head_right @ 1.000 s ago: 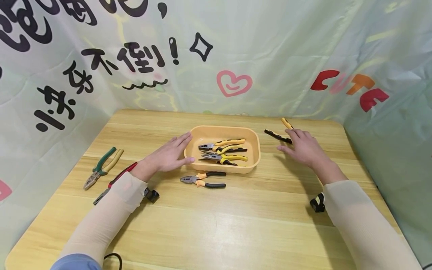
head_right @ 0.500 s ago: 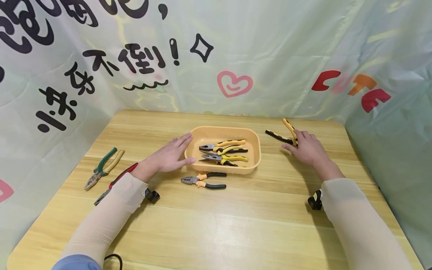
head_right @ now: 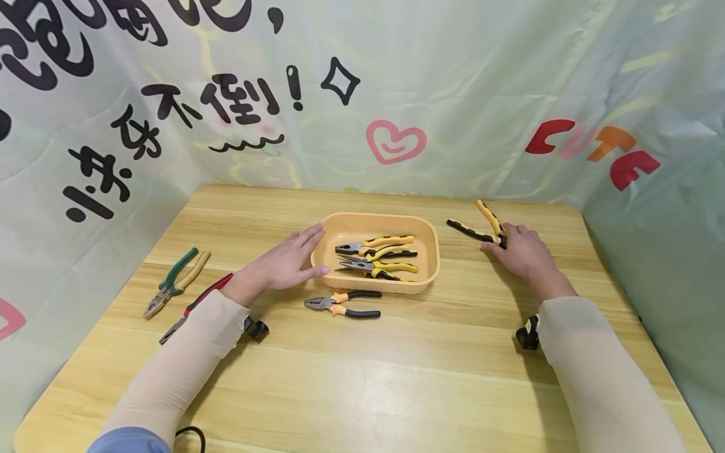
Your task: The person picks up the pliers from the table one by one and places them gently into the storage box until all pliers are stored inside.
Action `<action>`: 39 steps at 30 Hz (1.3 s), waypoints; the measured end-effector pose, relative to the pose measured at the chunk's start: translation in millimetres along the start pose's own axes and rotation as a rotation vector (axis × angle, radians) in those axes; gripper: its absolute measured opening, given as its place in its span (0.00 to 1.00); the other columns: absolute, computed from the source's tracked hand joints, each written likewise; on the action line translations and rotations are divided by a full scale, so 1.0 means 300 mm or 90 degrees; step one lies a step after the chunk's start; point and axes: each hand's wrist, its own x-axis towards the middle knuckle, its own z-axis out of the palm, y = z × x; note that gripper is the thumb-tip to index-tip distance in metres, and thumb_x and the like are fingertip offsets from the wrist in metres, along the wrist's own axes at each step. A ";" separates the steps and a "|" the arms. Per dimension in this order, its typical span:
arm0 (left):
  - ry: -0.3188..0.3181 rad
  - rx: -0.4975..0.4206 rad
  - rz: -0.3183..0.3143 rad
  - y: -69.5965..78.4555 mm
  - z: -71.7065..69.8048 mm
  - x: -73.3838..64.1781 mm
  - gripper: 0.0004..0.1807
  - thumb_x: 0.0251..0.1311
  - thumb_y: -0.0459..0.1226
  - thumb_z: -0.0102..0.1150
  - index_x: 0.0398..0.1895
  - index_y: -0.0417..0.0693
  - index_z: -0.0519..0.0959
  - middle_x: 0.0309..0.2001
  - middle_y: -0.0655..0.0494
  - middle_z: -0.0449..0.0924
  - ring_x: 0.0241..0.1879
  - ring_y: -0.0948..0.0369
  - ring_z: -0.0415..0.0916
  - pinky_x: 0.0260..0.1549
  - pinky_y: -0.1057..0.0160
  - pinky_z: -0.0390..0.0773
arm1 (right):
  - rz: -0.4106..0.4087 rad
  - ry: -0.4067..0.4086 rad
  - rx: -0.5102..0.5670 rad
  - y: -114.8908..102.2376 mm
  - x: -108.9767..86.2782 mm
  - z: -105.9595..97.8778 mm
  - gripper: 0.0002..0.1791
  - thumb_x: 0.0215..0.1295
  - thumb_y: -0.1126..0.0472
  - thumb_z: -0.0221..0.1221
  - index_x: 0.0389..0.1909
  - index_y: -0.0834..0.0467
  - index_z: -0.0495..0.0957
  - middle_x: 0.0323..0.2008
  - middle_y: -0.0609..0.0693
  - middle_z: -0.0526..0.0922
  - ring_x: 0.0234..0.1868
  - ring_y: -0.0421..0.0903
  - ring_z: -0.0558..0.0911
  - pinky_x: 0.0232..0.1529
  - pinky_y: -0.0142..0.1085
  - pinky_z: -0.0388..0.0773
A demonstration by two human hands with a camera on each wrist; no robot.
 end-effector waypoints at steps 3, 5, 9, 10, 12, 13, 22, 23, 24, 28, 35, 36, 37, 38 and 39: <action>-0.002 0.002 0.003 -0.001 -0.001 0.000 0.55 0.63 0.73 0.24 0.78 0.40 0.39 0.79 0.50 0.31 0.76 0.52 0.35 0.73 0.50 0.40 | 0.008 -0.007 -0.002 0.001 0.008 0.000 0.54 0.66 0.30 0.49 0.67 0.76 0.55 0.54 0.77 0.65 0.55 0.77 0.65 0.53 0.69 0.62; -0.003 0.004 0.004 -0.001 -0.001 0.001 0.55 0.63 0.73 0.23 0.78 0.40 0.39 0.79 0.49 0.31 0.76 0.52 0.35 0.72 0.49 0.40 | 0.014 -0.012 -0.005 0.001 0.013 0.001 0.55 0.65 0.29 0.49 0.67 0.77 0.55 0.54 0.78 0.65 0.54 0.77 0.65 0.53 0.69 0.63; -0.004 0.007 0.004 -0.004 0.001 0.003 0.55 0.63 0.73 0.23 0.78 0.40 0.39 0.79 0.50 0.31 0.76 0.53 0.34 0.73 0.50 0.40 | 0.020 -0.009 -0.006 -0.003 0.023 0.003 0.55 0.64 0.28 0.49 0.65 0.77 0.57 0.51 0.77 0.66 0.51 0.76 0.67 0.51 0.68 0.65; -0.003 0.008 0.003 -0.004 0.002 0.003 0.55 0.63 0.73 0.22 0.78 0.41 0.39 0.79 0.50 0.31 0.76 0.53 0.34 0.73 0.50 0.40 | 0.021 -0.007 -0.006 -0.004 0.026 0.003 0.54 0.64 0.28 0.49 0.64 0.77 0.58 0.50 0.76 0.66 0.50 0.75 0.68 0.49 0.67 0.66; 0.000 0.007 0.003 -0.005 0.004 0.003 0.55 0.63 0.73 0.22 0.78 0.41 0.39 0.79 0.50 0.31 0.76 0.53 0.34 0.73 0.51 0.39 | 0.024 -0.003 -0.004 -0.008 0.030 0.004 0.52 0.65 0.29 0.49 0.61 0.77 0.61 0.47 0.74 0.68 0.47 0.73 0.70 0.45 0.65 0.68; 0.003 0.006 0.003 -0.006 0.005 0.003 0.55 0.63 0.73 0.23 0.78 0.41 0.39 0.79 0.50 0.31 0.76 0.53 0.35 0.73 0.51 0.39 | 0.026 -0.001 -0.005 -0.012 0.032 0.002 0.51 0.65 0.29 0.49 0.60 0.77 0.61 0.46 0.73 0.68 0.45 0.72 0.71 0.43 0.64 0.69; 0.006 0.003 0.007 -0.006 0.004 0.002 0.54 0.64 0.72 0.24 0.78 0.40 0.40 0.79 0.49 0.31 0.76 0.51 0.37 0.72 0.50 0.40 | 0.050 -0.017 -0.020 -0.032 0.035 -0.007 0.50 0.65 0.28 0.48 0.53 0.77 0.65 0.41 0.70 0.68 0.35 0.63 0.71 0.34 0.56 0.70; 0.004 0.002 0.007 -0.006 0.003 0.002 0.54 0.64 0.72 0.24 0.78 0.40 0.40 0.79 0.49 0.31 0.76 0.51 0.37 0.73 0.50 0.40 | 0.052 -0.019 -0.021 -0.033 0.035 -0.008 0.49 0.65 0.28 0.47 0.52 0.77 0.65 0.41 0.70 0.68 0.35 0.62 0.71 0.34 0.55 0.70; 0.004 0.002 0.007 -0.007 0.003 0.002 0.54 0.64 0.72 0.24 0.78 0.40 0.40 0.79 0.49 0.31 0.76 0.51 0.37 0.73 0.50 0.40 | 0.055 -0.021 -0.021 -0.034 0.035 -0.007 0.49 0.65 0.28 0.47 0.52 0.77 0.65 0.41 0.70 0.68 0.34 0.61 0.72 0.33 0.54 0.70; 0.001 -0.001 0.008 -0.004 0.002 0.003 0.55 0.63 0.72 0.24 0.78 0.40 0.40 0.79 0.49 0.32 0.76 0.52 0.35 0.73 0.51 0.40 | 0.068 -0.025 -0.009 -0.034 0.033 -0.004 0.49 0.63 0.26 0.47 0.48 0.74 0.66 0.36 0.66 0.71 0.31 0.59 0.73 0.30 0.52 0.70; -0.003 -0.001 0.006 -0.004 -0.003 0.002 0.55 0.62 0.73 0.23 0.78 0.40 0.40 0.79 0.49 0.32 0.76 0.53 0.35 0.73 0.51 0.39 | 0.084 -0.032 -0.002 -0.055 0.028 -0.004 0.51 0.61 0.25 0.47 0.49 0.75 0.63 0.33 0.65 0.72 0.31 0.60 0.75 0.30 0.53 0.71; -0.002 -0.002 0.006 -0.005 -0.003 0.001 0.55 0.62 0.73 0.23 0.78 0.40 0.40 0.79 0.49 0.32 0.76 0.53 0.35 0.73 0.51 0.39 | 0.088 -0.033 -0.003 -0.060 0.027 -0.005 0.51 0.61 0.24 0.47 0.49 0.75 0.63 0.34 0.65 0.72 0.32 0.61 0.75 0.30 0.54 0.71; -0.003 -0.001 0.006 -0.004 -0.003 0.001 0.55 0.62 0.73 0.23 0.78 0.40 0.40 0.79 0.49 0.32 0.76 0.53 0.35 0.73 0.51 0.39 | 0.091 -0.034 -0.005 -0.063 0.028 -0.005 0.51 0.61 0.24 0.47 0.48 0.75 0.64 0.35 0.67 0.71 0.32 0.61 0.75 0.31 0.54 0.71; -0.003 0.000 0.005 -0.004 -0.003 0.001 0.55 0.62 0.73 0.23 0.78 0.40 0.40 0.79 0.49 0.32 0.76 0.53 0.35 0.73 0.51 0.39 | 0.093 -0.035 -0.007 -0.066 0.027 -0.004 0.52 0.61 0.24 0.47 0.48 0.75 0.65 0.37 0.68 0.70 0.33 0.62 0.74 0.31 0.54 0.71; -0.004 0.000 0.004 -0.003 -0.002 0.001 0.55 0.62 0.73 0.23 0.78 0.40 0.40 0.79 0.49 0.32 0.76 0.53 0.35 0.73 0.51 0.39 | 0.094 -0.034 -0.009 -0.070 0.028 -0.003 0.52 0.61 0.23 0.47 0.48 0.76 0.65 0.38 0.69 0.69 0.33 0.62 0.74 0.31 0.55 0.71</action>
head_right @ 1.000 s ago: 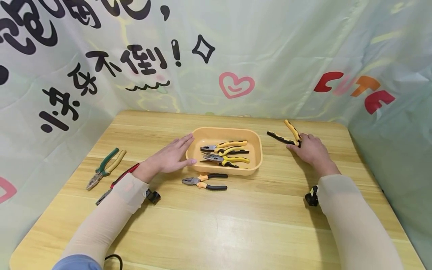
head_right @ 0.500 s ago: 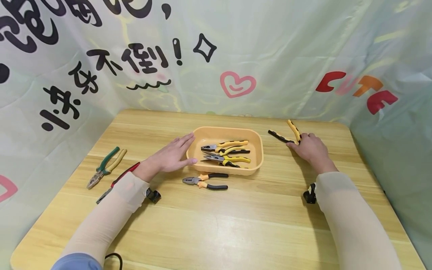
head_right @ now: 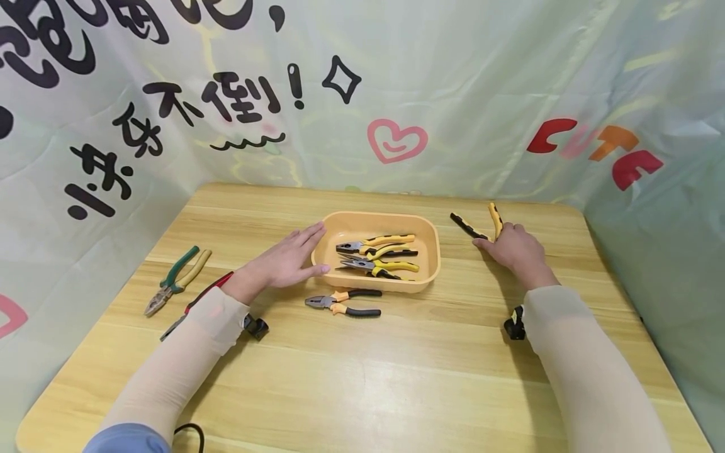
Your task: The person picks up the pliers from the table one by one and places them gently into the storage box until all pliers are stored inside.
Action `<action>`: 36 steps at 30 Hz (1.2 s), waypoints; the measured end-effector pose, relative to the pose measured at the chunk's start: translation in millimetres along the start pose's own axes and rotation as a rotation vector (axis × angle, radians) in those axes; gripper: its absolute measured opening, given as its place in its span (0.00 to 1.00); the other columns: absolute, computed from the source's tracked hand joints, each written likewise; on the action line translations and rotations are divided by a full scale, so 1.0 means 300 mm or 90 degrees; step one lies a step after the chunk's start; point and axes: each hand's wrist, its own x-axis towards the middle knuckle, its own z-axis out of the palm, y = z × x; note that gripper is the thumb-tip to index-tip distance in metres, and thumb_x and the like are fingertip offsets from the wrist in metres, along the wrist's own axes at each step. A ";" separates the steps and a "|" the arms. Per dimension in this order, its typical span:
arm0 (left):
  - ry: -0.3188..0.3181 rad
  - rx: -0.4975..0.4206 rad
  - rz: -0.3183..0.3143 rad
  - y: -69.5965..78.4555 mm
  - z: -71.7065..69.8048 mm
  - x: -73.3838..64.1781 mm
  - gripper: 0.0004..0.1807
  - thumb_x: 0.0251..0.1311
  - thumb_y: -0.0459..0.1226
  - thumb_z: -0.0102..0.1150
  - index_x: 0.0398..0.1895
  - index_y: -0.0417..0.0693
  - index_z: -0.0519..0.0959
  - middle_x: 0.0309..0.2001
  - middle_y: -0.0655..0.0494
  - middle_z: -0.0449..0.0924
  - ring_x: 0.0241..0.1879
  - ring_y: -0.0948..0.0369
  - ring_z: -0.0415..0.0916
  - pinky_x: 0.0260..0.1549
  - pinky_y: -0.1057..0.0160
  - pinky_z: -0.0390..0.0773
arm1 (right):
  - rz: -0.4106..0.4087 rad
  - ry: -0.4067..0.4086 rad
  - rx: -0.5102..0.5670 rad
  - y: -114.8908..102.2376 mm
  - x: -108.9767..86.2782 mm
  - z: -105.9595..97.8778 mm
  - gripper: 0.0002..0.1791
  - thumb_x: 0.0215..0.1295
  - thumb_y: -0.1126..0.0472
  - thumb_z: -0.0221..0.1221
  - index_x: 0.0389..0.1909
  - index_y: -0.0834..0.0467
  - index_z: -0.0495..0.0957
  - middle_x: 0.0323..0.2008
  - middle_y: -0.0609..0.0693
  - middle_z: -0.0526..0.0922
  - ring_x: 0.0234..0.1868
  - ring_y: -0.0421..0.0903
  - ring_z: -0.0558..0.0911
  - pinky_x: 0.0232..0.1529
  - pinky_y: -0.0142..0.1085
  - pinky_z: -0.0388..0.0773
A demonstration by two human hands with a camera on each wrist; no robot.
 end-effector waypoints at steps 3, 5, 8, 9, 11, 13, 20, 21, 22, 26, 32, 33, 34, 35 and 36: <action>-0.004 0.000 -0.001 -0.001 0.003 0.001 0.55 0.62 0.73 0.23 0.78 0.40 0.40 0.79 0.50 0.31 0.76 0.53 0.35 0.73 0.51 0.39 | 0.009 0.001 -0.005 -0.010 0.008 0.009 0.57 0.59 0.22 0.45 0.49 0.79 0.65 0.41 0.73 0.66 0.35 0.66 0.74 0.31 0.57 0.71; -0.004 -0.001 -0.001 -0.002 0.005 0.002 0.55 0.62 0.73 0.23 0.78 0.40 0.39 0.79 0.49 0.31 0.76 0.53 0.35 0.72 0.50 0.39 | 0.020 0.004 -0.003 -0.015 0.014 0.017 0.60 0.58 0.21 0.45 0.51 0.81 0.64 0.42 0.75 0.65 0.37 0.69 0.74 0.31 0.59 0.71; -0.001 -0.002 0.000 -0.002 0.007 0.004 0.55 0.62 0.73 0.23 0.78 0.41 0.39 0.79 0.50 0.31 0.76 0.53 0.35 0.72 0.49 0.39 | 0.044 0.014 0.008 -0.022 0.023 0.027 0.63 0.56 0.19 0.45 0.54 0.82 0.61 0.44 0.76 0.64 0.40 0.72 0.73 0.32 0.59 0.71; 0.000 -0.004 -0.001 -0.002 0.007 0.005 0.55 0.62 0.73 0.23 0.78 0.41 0.39 0.79 0.50 0.31 0.76 0.53 0.34 0.72 0.49 0.39 | 0.051 0.020 0.014 -0.022 0.026 0.030 0.63 0.56 0.19 0.45 0.54 0.82 0.61 0.44 0.76 0.64 0.41 0.72 0.72 0.31 0.59 0.71; 0.001 -0.002 -0.002 -0.002 0.007 0.006 0.55 0.62 0.73 0.23 0.78 0.41 0.39 0.79 0.51 0.30 0.76 0.54 0.34 0.72 0.49 0.39 | 0.056 0.030 0.024 -0.023 0.031 0.034 0.62 0.56 0.19 0.46 0.55 0.81 0.60 0.45 0.76 0.63 0.41 0.72 0.72 0.31 0.58 0.71; 0.000 0.000 -0.002 -0.002 0.006 0.007 0.55 0.62 0.73 0.23 0.78 0.41 0.39 0.79 0.51 0.30 0.76 0.54 0.34 0.72 0.49 0.39 | 0.052 0.041 0.037 -0.023 0.033 0.035 0.60 0.58 0.21 0.46 0.56 0.80 0.60 0.44 0.75 0.64 0.40 0.70 0.72 0.31 0.57 0.71; -0.009 0.007 -0.007 0.003 -0.002 0.008 0.55 0.62 0.73 0.23 0.78 0.41 0.39 0.79 0.50 0.31 0.76 0.55 0.33 0.72 0.48 0.40 | 0.017 0.071 0.049 -0.024 0.031 0.039 0.46 0.65 0.31 0.49 0.52 0.75 0.65 0.38 0.69 0.69 0.34 0.63 0.72 0.29 0.50 0.69; -0.008 0.007 -0.008 0.003 -0.003 0.008 0.55 0.62 0.73 0.24 0.78 0.41 0.39 0.79 0.50 0.31 0.76 0.55 0.33 0.72 0.48 0.40 | 0.013 0.073 0.046 -0.027 0.031 0.038 0.45 0.66 0.31 0.49 0.50 0.75 0.66 0.37 0.68 0.69 0.33 0.62 0.72 0.29 0.50 0.69; -0.007 0.009 -0.009 0.003 -0.003 0.007 0.55 0.63 0.73 0.24 0.78 0.41 0.39 0.79 0.50 0.31 0.76 0.55 0.33 0.72 0.48 0.41 | 0.009 0.071 0.043 -0.029 0.030 0.038 0.44 0.66 0.31 0.50 0.49 0.74 0.66 0.36 0.68 0.70 0.32 0.61 0.72 0.28 0.49 0.69; -0.005 0.011 -0.011 0.002 -0.001 0.007 0.55 0.63 0.73 0.24 0.78 0.41 0.40 0.79 0.50 0.31 0.76 0.55 0.33 0.72 0.48 0.42 | -0.006 0.067 0.033 -0.032 0.027 0.037 0.41 0.66 0.31 0.50 0.42 0.71 0.68 0.33 0.65 0.71 0.29 0.58 0.72 0.26 0.48 0.69; -0.001 0.006 -0.009 0.001 0.000 0.006 0.55 0.63 0.73 0.24 0.78 0.41 0.39 0.79 0.51 0.31 0.76 0.55 0.34 0.72 0.48 0.41 | -0.017 0.079 0.027 -0.023 0.017 0.042 0.40 0.64 0.30 0.50 0.39 0.69 0.69 0.32 0.63 0.72 0.28 0.57 0.73 0.25 0.48 0.68; -0.001 0.005 -0.009 0.002 0.000 0.005 0.55 0.62 0.73 0.24 0.78 0.41 0.39 0.79 0.51 0.31 0.76 0.55 0.34 0.72 0.49 0.41 | -0.019 0.081 0.026 -0.021 0.015 0.044 0.40 0.64 0.30 0.51 0.39 0.69 0.69 0.32 0.63 0.72 0.28 0.57 0.73 0.25 0.48 0.68; -0.001 0.004 -0.010 0.002 0.000 0.005 0.55 0.62 0.73 0.24 0.78 0.41 0.39 0.79 0.51 0.31 0.76 0.55 0.34 0.72 0.49 0.41 | -0.022 0.084 0.025 -0.020 0.013 0.045 0.40 0.64 0.30 0.51 0.40 0.69 0.69 0.32 0.63 0.72 0.28 0.57 0.73 0.25 0.48 0.68; -0.001 0.003 -0.010 0.003 -0.001 0.004 0.55 0.62 0.73 0.24 0.78 0.41 0.39 0.79 0.51 0.31 0.76 0.55 0.34 0.72 0.49 0.40 | -0.024 0.087 0.024 -0.019 0.011 0.046 0.40 0.64 0.30 0.51 0.40 0.69 0.69 0.33 0.63 0.72 0.28 0.57 0.73 0.26 0.48 0.68; -0.001 0.004 -0.011 0.003 -0.001 0.004 0.55 0.62 0.74 0.23 0.78 0.41 0.39 0.79 0.51 0.31 0.76 0.54 0.34 0.72 0.49 0.40 | -0.027 0.089 0.023 -0.019 0.008 0.047 0.40 0.63 0.30 0.51 0.40 0.69 0.69 0.33 0.62 0.72 0.29 0.57 0.73 0.26 0.48 0.68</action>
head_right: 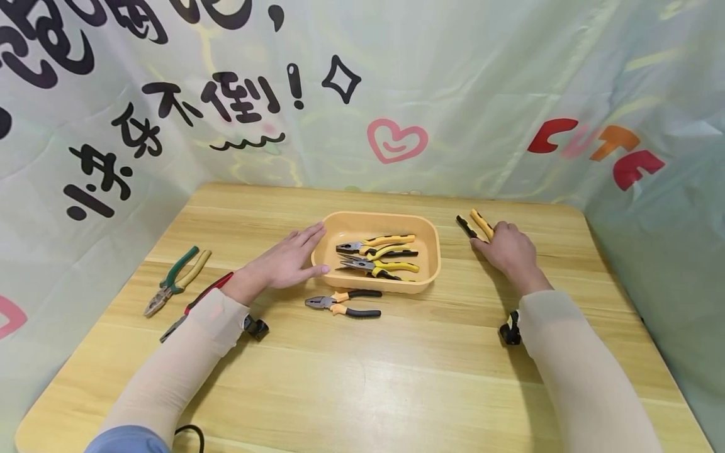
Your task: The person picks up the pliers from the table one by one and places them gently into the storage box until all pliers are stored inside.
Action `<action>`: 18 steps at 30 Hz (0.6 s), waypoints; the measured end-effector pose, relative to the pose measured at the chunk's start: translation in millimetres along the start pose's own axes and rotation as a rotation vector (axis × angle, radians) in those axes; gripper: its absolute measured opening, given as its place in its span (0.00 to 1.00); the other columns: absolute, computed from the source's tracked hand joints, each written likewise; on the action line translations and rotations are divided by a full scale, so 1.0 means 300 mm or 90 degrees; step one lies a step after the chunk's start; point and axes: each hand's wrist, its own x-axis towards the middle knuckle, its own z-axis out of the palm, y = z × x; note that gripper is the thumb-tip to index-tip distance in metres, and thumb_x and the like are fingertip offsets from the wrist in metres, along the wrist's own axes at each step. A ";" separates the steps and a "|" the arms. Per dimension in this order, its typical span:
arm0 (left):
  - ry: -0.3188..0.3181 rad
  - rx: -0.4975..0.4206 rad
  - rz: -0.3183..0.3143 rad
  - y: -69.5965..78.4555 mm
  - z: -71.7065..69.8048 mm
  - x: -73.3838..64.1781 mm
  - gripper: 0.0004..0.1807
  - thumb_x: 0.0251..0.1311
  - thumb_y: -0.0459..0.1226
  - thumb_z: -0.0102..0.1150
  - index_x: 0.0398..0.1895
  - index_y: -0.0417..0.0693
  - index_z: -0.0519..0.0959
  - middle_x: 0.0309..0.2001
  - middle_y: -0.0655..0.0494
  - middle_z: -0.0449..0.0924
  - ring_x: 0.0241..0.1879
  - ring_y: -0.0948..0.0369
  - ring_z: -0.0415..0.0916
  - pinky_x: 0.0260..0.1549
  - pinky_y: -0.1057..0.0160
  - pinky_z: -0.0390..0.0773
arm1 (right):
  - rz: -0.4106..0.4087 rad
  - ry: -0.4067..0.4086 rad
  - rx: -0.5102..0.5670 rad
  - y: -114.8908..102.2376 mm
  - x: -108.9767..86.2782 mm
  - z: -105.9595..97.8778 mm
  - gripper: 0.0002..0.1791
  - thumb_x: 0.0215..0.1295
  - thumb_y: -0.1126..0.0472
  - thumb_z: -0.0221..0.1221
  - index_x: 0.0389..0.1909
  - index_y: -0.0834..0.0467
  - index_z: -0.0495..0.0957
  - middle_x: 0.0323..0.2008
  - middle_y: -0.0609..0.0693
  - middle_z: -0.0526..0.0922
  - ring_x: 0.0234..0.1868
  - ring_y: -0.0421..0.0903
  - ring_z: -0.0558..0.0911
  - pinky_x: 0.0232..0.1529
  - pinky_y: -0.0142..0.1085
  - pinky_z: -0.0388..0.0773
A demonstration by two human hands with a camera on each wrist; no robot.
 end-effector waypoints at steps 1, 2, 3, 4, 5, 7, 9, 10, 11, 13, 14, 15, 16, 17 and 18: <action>-0.001 0.000 -0.001 0.000 0.000 -0.001 0.55 0.62 0.74 0.23 0.78 0.41 0.39 0.79 0.51 0.31 0.76 0.55 0.34 0.72 0.49 0.40 | -0.002 0.003 0.000 -0.001 -0.002 0.001 0.40 0.63 0.30 0.52 0.40 0.68 0.69 0.32 0.62 0.73 0.29 0.57 0.73 0.26 0.48 0.67; -0.002 0.000 -0.002 0.000 0.001 -0.002 0.56 0.62 0.74 0.23 0.78 0.41 0.38 0.79 0.51 0.31 0.76 0.55 0.34 0.73 0.50 0.40 | -0.004 0.006 -0.001 -0.001 -0.004 0.002 0.39 0.64 0.30 0.52 0.41 0.68 0.69 0.33 0.62 0.73 0.29 0.57 0.73 0.26 0.48 0.67; -0.003 0.001 -0.002 0.000 0.001 -0.003 0.56 0.62 0.74 0.23 0.78 0.42 0.38 0.79 0.51 0.31 0.76 0.55 0.33 0.73 0.50 0.40 | -0.008 0.008 -0.003 0.000 -0.006 0.003 0.40 0.64 0.30 0.52 0.42 0.68 0.70 0.33 0.62 0.73 0.29 0.57 0.73 0.26 0.48 0.67; -0.004 0.001 -0.002 0.001 0.001 -0.003 0.55 0.62 0.74 0.23 0.78 0.42 0.38 0.79 0.51 0.30 0.76 0.55 0.33 0.73 0.50 0.39 | -0.011 0.010 -0.004 0.001 -0.008 0.004 0.40 0.64 0.31 0.52 0.43 0.69 0.70 0.34 0.62 0.73 0.30 0.57 0.73 0.27 0.49 0.68; -0.004 0.001 -0.002 0.000 0.001 -0.002 0.55 0.62 0.74 0.23 0.78 0.42 0.38 0.79 0.51 0.30 0.76 0.55 0.33 0.73 0.50 0.39 | -0.015 0.012 -0.005 0.002 -0.009 0.005 0.40 0.64 0.31 0.52 0.45 0.69 0.70 0.35 0.63 0.73 0.30 0.58 0.73 0.27 0.49 0.68; -0.005 -0.001 -0.003 0.001 0.000 -0.002 0.55 0.62 0.74 0.23 0.78 0.42 0.38 0.79 0.51 0.30 0.76 0.55 0.32 0.73 0.50 0.39 | -0.024 0.014 -0.008 0.005 -0.012 0.008 0.41 0.64 0.31 0.53 0.49 0.70 0.70 0.38 0.64 0.73 0.32 0.58 0.73 0.28 0.50 0.69; -0.006 -0.002 -0.003 0.001 0.000 -0.001 0.55 0.62 0.74 0.23 0.78 0.42 0.38 0.79 0.51 0.30 0.76 0.55 0.32 0.73 0.50 0.39 | -0.034 0.017 -0.010 0.006 -0.014 0.012 0.42 0.63 0.32 0.54 0.52 0.71 0.70 0.39 0.64 0.73 0.33 0.58 0.73 0.29 0.50 0.69; -0.006 -0.003 -0.003 0.000 -0.001 -0.001 0.55 0.62 0.74 0.23 0.78 0.42 0.38 0.79 0.51 0.30 0.76 0.55 0.32 0.73 0.50 0.39 | -0.039 0.018 -0.011 0.007 -0.015 0.014 0.42 0.63 0.32 0.54 0.53 0.71 0.70 0.40 0.64 0.73 0.33 0.58 0.73 0.29 0.50 0.69; -0.007 -0.003 -0.003 0.000 0.000 -0.001 0.55 0.62 0.74 0.23 0.79 0.42 0.38 0.79 0.51 0.30 0.76 0.55 0.32 0.73 0.50 0.39 | -0.044 0.020 -0.013 0.007 -0.016 0.015 0.42 0.63 0.32 0.55 0.54 0.70 0.70 0.40 0.64 0.73 0.33 0.57 0.73 0.29 0.50 0.69; -0.007 -0.003 -0.003 -0.001 0.000 -0.002 0.55 0.62 0.74 0.23 0.79 0.43 0.38 0.79 0.51 0.30 0.76 0.55 0.32 0.72 0.50 0.39 | -0.053 0.024 -0.015 0.009 -0.016 0.018 0.42 0.63 0.33 0.56 0.53 0.70 0.70 0.38 0.63 0.73 0.33 0.57 0.73 0.30 0.50 0.69; -0.007 -0.002 -0.003 -0.002 0.000 -0.002 0.55 0.62 0.74 0.23 0.79 0.43 0.38 0.79 0.51 0.30 0.76 0.55 0.32 0.72 0.49 0.39 | -0.059 0.026 -0.017 0.009 -0.016 0.018 0.41 0.62 0.33 0.56 0.53 0.70 0.70 0.38 0.63 0.73 0.33 0.57 0.73 0.30 0.51 0.69; -0.006 -0.002 -0.003 -0.002 0.001 -0.003 0.55 0.62 0.74 0.23 0.79 0.42 0.38 0.79 0.51 0.31 0.76 0.55 0.32 0.72 0.49 0.39 | -0.065 0.027 -0.017 0.008 -0.017 0.018 0.41 0.63 0.34 0.57 0.53 0.70 0.70 0.38 0.63 0.73 0.34 0.58 0.73 0.31 0.51 0.69; -0.005 -0.002 -0.002 -0.002 0.001 -0.003 0.55 0.62 0.74 0.23 0.79 0.42 0.38 0.79 0.51 0.31 0.76 0.55 0.33 0.72 0.49 0.40 | -0.071 0.028 -0.017 0.007 -0.017 0.018 0.41 0.63 0.35 0.57 0.54 0.71 0.70 0.38 0.63 0.73 0.34 0.58 0.73 0.32 0.52 0.70; -0.004 -0.002 -0.002 -0.002 0.001 -0.003 0.55 0.62 0.74 0.23 0.79 0.42 0.38 0.79 0.51 0.31 0.76 0.55 0.33 0.72 0.49 0.40 | -0.076 0.028 -0.015 0.006 -0.018 0.017 0.40 0.63 0.36 0.58 0.54 0.71 0.70 0.39 0.63 0.72 0.35 0.58 0.73 0.32 0.53 0.70; -0.003 -0.001 -0.002 -0.002 0.000 -0.003 0.56 0.62 0.74 0.23 0.78 0.42 0.38 0.79 0.51 0.31 0.76 0.55 0.33 0.72 0.49 0.40 | -0.081 0.028 -0.013 0.004 -0.019 0.017 0.40 0.63 0.37 0.59 0.55 0.72 0.69 0.40 0.64 0.72 0.35 0.59 0.73 0.33 0.54 0.70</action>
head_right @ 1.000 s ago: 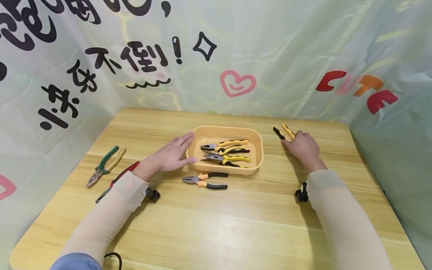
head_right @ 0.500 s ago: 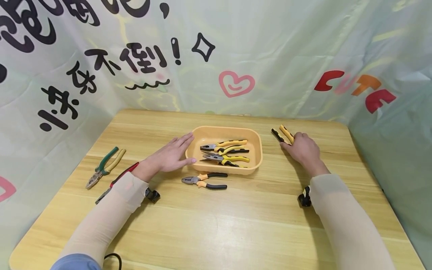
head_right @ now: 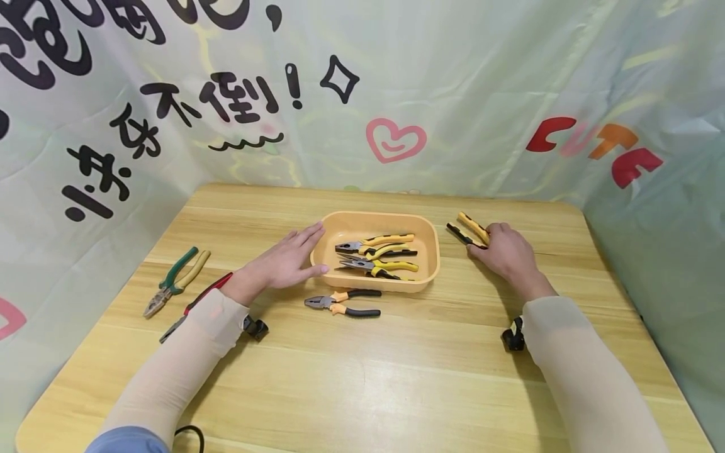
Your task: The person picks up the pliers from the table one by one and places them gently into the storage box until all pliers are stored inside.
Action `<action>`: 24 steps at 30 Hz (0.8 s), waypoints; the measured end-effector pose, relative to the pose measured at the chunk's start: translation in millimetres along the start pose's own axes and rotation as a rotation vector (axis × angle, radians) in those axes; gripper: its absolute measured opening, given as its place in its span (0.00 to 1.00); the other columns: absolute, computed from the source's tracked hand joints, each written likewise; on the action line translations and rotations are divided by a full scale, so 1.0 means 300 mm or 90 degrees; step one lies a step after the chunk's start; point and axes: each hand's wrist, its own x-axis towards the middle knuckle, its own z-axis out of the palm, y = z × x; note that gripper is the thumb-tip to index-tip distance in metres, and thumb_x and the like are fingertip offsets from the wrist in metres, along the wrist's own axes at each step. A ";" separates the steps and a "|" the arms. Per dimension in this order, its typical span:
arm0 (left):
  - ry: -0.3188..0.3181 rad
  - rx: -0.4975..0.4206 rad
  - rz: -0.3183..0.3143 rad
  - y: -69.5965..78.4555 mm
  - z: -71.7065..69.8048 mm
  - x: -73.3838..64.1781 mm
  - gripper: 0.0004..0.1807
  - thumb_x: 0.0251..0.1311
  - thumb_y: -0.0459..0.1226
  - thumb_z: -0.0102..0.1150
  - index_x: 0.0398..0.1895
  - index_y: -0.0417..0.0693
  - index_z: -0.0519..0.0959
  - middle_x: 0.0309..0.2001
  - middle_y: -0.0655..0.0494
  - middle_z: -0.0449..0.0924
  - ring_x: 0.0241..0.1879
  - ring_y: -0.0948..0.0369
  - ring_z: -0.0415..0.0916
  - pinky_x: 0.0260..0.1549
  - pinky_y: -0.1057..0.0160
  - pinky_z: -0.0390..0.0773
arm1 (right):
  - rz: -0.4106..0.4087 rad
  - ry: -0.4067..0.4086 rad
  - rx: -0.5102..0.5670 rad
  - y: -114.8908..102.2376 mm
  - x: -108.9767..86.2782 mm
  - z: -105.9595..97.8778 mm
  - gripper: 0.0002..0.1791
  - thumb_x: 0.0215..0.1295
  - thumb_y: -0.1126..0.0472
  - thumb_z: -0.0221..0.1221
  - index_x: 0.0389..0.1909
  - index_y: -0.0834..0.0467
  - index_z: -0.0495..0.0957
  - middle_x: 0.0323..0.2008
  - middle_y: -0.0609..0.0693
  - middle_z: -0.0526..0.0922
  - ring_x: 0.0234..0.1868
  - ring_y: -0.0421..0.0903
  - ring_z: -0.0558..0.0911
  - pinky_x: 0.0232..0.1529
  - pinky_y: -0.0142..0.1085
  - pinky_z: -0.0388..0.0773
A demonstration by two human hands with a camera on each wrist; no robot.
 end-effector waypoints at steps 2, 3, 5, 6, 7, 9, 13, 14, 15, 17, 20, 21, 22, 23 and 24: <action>0.001 0.000 0.001 0.000 0.000 0.000 0.55 0.62 0.74 0.23 0.78 0.42 0.39 0.79 0.50 0.32 0.76 0.55 0.33 0.72 0.49 0.40 | -0.005 0.000 0.010 -0.006 -0.003 -0.003 0.40 0.63 0.39 0.59 0.57 0.72 0.66 0.43 0.65 0.70 0.36 0.60 0.72 0.35 0.55 0.70; 0.002 0.000 0.002 0.000 0.000 0.001 0.56 0.62 0.74 0.23 0.78 0.41 0.39 0.79 0.50 0.32 0.76 0.55 0.33 0.72 0.49 0.40 | -0.006 0.001 0.016 -0.009 -0.004 -0.004 0.41 0.64 0.40 0.59 0.58 0.72 0.65 0.44 0.66 0.69 0.36 0.60 0.72 0.35 0.55 0.70; 0.002 0.000 0.002 -0.001 0.001 0.001 0.56 0.62 0.74 0.23 0.78 0.42 0.39 0.79 0.51 0.31 0.76 0.55 0.33 0.72 0.49 0.40 | -0.004 0.002 0.026 -0.016 -0.005 -0.008 0.41 0.64 0.40 0.59 0.60 0.71 0.63 0.46 0.66 0.68 0.36 0.60 0.72 0.35 0.54 0.69; 0.002 0.000 0.002 -0.001 0.001 0.001 0.55 0.62 0.74 0.23 0.78 0.42 0.39 0.79 0.51 0.31 0.76 0.54 0.33 0.72 0.49 0.40 | -0.003 0.003 0.030 -0.020 -0.006 -0.010 0.42 0.64 0.39 0.59 0.61 0.71 0.62 0.47 0.66 0.67 0.36 0.60 0.71 0.34 0.54 0.69; 0.002 0.001 0.003 -0.001 0.002 0.001 0.55 0.62 0.74 0.23 0.78 0.42 0.38 0.79 0.51 0.31 0.76 0.54 0.34 0.72 0.49 0.40 | -0.003 0.004 0.033 -0.023 -0.007 -0.012 0.42 0.64 0.39 0.59 0.62 0.71 0.62 0.48 0.65 0.67 0.36 0.60 0.71 0.34 0.54 0.69; 0.001 0.002 0.002 0.000 0.002 0.000 0.55 0.62 0.74 0.22 0.78 0.42 0.38 0.79 0.51 0.31 0.76 0.54 0.34 0.72 0.49 0.39 | -0.005 0.005 0.034 -0.028 -0.009 -0.012 0.42 0.64 0.40 0.60 0.62 0.71 0.62 0.48 0.66 0.66 0.35 0.60 0.71 0.33 0.54 0.69; 0.002 0.007 0.003 0.003 0.003 0.000 0.55 0.62 0.73 0.23 0.78 0.41 0.39 0.79 0.50 0.31 0.76 0.52 0.35 0.72 0.49 0.40 | -0.019 0.011 0.026 -0.030 -0.014 -0.006 0.41 0.64 0.42 0.61 0.61 0.72 0.62 0.48 0.66 0.66 0.35 0.61 0.71 0.33 0.54 0.69; 0.003 0.007 0.004 0.003 0.004 0.000 0.55 0.62 0.73 0.23 0.78 0.41 0.39 0.79 0.50 0.31 0.76 0.52 0.35 0.72 0.49 0.40 | -0.024 0.014 0.024 -0.030 -0.015 -0.005 0.40 0.64 0.42 0.61 0.61 0.72 0.63 0.48 0.66 0.66 0.35 0.61 0.71 0.33 0.55 0.69; 0.005 0.005 0.005 0.003 0.004 0.000 0.55 0.62 0.73 0.23 0.78 0.41 0.39 0.79 0.50 0.31 0.76 0.52 0.35 0.72 0.49 0.41 | -0.029 0.019 0.021 -0.030 -0.016 -0.005 0.40 0.64 0.43 0.61 0.60 0.72 0.63 0.48 0.67 0.66 0.36 0.61 0.71 0.34 0.55 0.69; 0.009 0.006 0.007 0.001 0.005 0.000 0.55 0.63 0.73 0.24 0.78 0.41 0.39 0.79 0.49 0.31 0.76 0.52 0.35 0.72 0.49 0.41 | -0.039 0.031 0.020 -0.032 -0.015 -0.005 0.39 0.63 0.44 0.62 0.59 0.72 0.64 0.47 0.67 0.67 0.37 0.62 0.71 0.35 0.56 0.69; 0.012 0.002 0.006 -0.001 0.006 0.001 0.55 0.62 0.73 0.24 0.78 0.41 0.39 0.79 0.50 0.31 0.76 0.53 0.34 0.72 0.49 0.41 | -0.051 0.045 0.022 -0.037 -0.013 -0.010 0.38 0.62 0.46 0.64 0.58 0.72 0.65 0.46 0.67 0.69 0.40 0.63 0.71 0.38 0.57 0.69; 0.013 0.003 0.006 -0.002 0.006 0.001 0.55 0.62 0.73 0.24 0.78 0.41 0.39 0.79 0.50 0.31 0.76 0.54 0.33 0.72 0.49 0.41 | -0.053 0.046 0.023 -0.039 -0.013 -0.013 0.38 0.61 0.46 0.65 0.58 0.72 0.65 0.45 0.68 0.69 0.41 0.63 0.71 0.38 0.57 0.69; 0.012 0.004 0.006 -0.003 0.007 0.002 0.55 0.62 0.73 0.24 0.78 0.41 0.39 0.79 0.50 0.31 0.76 0.54 0.33 0.72 0.49 0.41 | -0.055 0.047 0.024 -0.043 -0.014 -0.016 0.38 0.61 0.46 0.65 0.57 0.72 0.65 0.45 0.68 0.70 0.42 0.64 0.71 0.40 0.58 0.69; 0.011 0.005 0.006 -0.003 0.007 0.002 0.55 0.62 0.73 0.23 0.78 0.41 0.39 0.79 0.50 0.31 0.76 0.54 0.33 0.72 0.49 0.41 | -0.056 0.046 0.023 -0.046 -0.015 -0.018 0.38 0.61 0.47 0.65 0.58 0.72 0.65 0.46 0.68 0.70 0.43 0.65 0.71 0.41 0.59 0.69; 0.009 0.004 0.005 -0.003 0.007 0.002 0.55 0.62 0.73 0.23 0.78 0.41 0.39 0.79 0.50 0.31 0.76 0.54 0.33 0.72 0.49 0.41 | -0.058 0.045 0.023 -0.050 -0.016 -0.021 0.38 0.61 0.48 0.65 0.58 0.72 0.64 0.46 0.68 0.70 0.44 0.65 0.71 0.42 0.60 0.69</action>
